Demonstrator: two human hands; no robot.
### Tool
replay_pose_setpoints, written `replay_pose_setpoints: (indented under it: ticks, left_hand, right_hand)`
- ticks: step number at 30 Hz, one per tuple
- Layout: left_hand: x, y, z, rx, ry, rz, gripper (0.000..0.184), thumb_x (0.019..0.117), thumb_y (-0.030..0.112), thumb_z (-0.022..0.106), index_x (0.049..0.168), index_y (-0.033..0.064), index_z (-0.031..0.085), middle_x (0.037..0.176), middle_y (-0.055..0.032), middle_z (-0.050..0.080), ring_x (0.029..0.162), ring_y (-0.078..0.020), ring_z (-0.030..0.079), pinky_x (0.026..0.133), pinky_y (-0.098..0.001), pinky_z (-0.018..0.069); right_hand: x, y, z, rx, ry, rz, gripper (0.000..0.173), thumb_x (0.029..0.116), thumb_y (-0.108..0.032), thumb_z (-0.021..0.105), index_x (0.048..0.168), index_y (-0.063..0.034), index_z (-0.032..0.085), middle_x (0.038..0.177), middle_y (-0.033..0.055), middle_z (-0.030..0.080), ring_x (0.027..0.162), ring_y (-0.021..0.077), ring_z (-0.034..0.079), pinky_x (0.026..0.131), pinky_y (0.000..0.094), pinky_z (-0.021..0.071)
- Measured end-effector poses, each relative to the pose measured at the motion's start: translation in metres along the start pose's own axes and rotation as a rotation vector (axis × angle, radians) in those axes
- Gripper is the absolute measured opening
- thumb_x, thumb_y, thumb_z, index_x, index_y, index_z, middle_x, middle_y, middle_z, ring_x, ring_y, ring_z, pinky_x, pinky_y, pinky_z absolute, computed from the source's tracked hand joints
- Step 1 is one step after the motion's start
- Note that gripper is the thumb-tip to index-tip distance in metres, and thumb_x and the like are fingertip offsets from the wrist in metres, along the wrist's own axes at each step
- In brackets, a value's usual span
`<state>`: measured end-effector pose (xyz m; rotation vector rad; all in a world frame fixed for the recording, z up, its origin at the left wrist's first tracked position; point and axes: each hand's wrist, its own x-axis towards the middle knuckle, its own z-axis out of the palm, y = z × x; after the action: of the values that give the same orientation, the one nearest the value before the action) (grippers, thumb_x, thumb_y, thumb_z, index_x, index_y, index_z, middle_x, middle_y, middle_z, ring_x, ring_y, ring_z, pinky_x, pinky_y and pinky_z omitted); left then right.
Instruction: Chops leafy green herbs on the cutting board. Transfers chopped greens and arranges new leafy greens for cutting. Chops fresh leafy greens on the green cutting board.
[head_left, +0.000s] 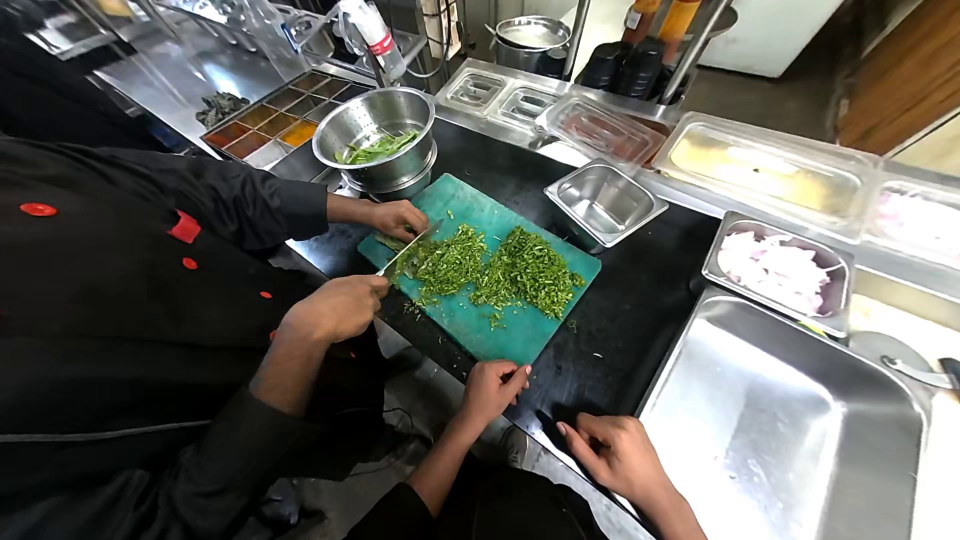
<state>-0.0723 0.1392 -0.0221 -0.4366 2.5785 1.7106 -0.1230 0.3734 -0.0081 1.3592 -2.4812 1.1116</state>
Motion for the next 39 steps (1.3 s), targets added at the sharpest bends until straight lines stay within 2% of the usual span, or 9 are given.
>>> replay_pose_setpoints:
  ticks: [39]
  left_hand:
    - [0.0005, 0.0, -0.0009, 0.012, -0.009, -0.01, 0.04, 0.1046, 0.034, 0.056, 0.087, 0.0042, 0.076, 0.076, -0.0013, 0.071, 0.064, -0.0053, 0.066, 0.066, -0.0238, 0.0574]
  right_hand:
    - [0.0, 0.0007, 0.0012, -0.002, 0.011, -0.007, 0.05, 0.1, -0.041, 0.052, 0.057, -0.0153, 0.046, 0.045, -0.0018, 0.038, 0.039, 0.0116, 0.042, 0.039, 0.0318, 0.0303]
